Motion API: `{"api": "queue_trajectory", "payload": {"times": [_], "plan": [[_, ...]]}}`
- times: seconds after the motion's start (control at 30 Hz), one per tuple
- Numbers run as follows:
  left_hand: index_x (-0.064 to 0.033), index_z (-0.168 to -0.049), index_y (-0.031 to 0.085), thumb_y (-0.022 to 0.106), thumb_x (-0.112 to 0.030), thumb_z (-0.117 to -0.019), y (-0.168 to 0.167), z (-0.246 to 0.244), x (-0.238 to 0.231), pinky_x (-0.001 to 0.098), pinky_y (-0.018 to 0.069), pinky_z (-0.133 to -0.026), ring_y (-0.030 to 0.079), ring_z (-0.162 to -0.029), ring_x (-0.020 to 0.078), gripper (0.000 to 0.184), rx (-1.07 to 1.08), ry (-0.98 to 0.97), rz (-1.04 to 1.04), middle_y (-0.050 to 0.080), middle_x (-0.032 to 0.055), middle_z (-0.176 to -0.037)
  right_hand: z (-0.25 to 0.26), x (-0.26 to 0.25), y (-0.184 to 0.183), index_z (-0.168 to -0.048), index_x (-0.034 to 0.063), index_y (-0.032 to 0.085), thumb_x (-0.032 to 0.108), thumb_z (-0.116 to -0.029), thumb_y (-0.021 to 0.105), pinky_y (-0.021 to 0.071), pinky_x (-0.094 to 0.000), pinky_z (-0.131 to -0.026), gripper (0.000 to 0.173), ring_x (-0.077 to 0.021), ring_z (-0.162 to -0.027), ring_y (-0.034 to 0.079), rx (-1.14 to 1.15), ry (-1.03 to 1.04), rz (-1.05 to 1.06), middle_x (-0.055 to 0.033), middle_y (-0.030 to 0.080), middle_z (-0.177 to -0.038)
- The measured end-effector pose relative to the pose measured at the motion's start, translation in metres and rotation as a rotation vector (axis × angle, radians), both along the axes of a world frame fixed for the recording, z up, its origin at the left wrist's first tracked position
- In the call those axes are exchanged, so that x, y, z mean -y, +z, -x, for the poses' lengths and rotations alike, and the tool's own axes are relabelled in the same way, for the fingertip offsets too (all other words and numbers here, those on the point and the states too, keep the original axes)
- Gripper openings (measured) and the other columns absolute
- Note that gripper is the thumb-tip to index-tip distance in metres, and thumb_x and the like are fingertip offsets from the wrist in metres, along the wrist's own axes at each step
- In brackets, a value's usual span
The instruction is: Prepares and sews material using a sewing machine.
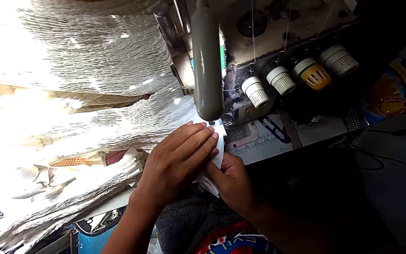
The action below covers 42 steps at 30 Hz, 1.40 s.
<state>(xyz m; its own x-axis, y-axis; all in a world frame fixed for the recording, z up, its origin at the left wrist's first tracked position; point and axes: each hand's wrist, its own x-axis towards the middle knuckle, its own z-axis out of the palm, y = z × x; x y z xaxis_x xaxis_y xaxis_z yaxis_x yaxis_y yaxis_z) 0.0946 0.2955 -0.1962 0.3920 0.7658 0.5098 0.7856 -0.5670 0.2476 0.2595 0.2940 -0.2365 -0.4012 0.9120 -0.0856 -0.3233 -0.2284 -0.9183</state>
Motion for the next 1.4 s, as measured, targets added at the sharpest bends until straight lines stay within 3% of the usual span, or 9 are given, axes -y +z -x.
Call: {"api": "queue_trajectory", "payload": {"times": [0.4, 0.9, 1.1, 1.4], "plan": [[-0.0031, -0.117, 0.075, 0.065, -0.013, -0.1003, 0.003, 0.0, 0.001, 0.044, 0.0481, -0.113, 0.064, -0.126, 0.0269, 0.022, -0.028, -0.013, 0.001, 0.072, 0.0131, -0.124, -0.001, 0.003, -0.004, -0.104, -0.0061, 0.065, 0.0, -0.102, 0.053, 0.0642, -0.0317, -0.076, 0.013, -0.0148, -0.084, 0.074, -0.15, -0.054, 0.05, -0.0099, 0.073, -0.093], [-0.004, -0.119, 0.074, 0.065, -0.012, -0.1002, 0.007, 0.005, 0.004, 0.0442, 0.0474, -0.114, 0.064, -0.127, 0.0261, 0.023, -0.076, -0.011, 0.027, 0.071, 0.0123, -0.127, -0.003, -0.006, 0.003, -0.101, -0.0049, 0.065, 0.005, -0.1065, 0.045, 0.0633, -0.0299, -0.069, 0.023, -0.0152, -0.079, 0.074, -0.208, 0.008, 0.183, -0.0121, 0.074, -0.09], [-0.0064, -0.122, 0.074, 0.061, -0.015, -0.1026, 0.008, 0.003, 0.01, 0.0472, 0.0448, -0.116, 0.061, -0.131, 0.0256, 0.025, -0.108, 0.013, 0.033, 0.07, 0.0109, -0.131, -0.006, -0.017, 0.003, -0.089, -0.0025, 0.066, 0.009, -0.108, 0.04, 0.0608, -0.0267, -0.065, 0.034, -0.0127, -0.071, 0.072, -0.135, -0.003, 0.106, -0.0095, 0.073, -0.078], [-0.0072, -0.118, 0.076, 0.06, -0.023, -0.1035, 0.004, 0.002, 0.009, 0.0496, 0.0438, -0.115, 0.061, -0.131, 0.0254, 0.027, -0.071, 0.09, 0.014, 0.072, 0.0095, -0.128, 0.002, -0.032, 0.002, -0.074, 0.0015, 0.073, 0.01, -0.1024, 0.05, 0.058, -0.0253, -0.063, 0.037, -0.0082, -0.061, 0.066, 0.016, -0.149, -0.008, -0.0043, 0.068, -0.065]]}}
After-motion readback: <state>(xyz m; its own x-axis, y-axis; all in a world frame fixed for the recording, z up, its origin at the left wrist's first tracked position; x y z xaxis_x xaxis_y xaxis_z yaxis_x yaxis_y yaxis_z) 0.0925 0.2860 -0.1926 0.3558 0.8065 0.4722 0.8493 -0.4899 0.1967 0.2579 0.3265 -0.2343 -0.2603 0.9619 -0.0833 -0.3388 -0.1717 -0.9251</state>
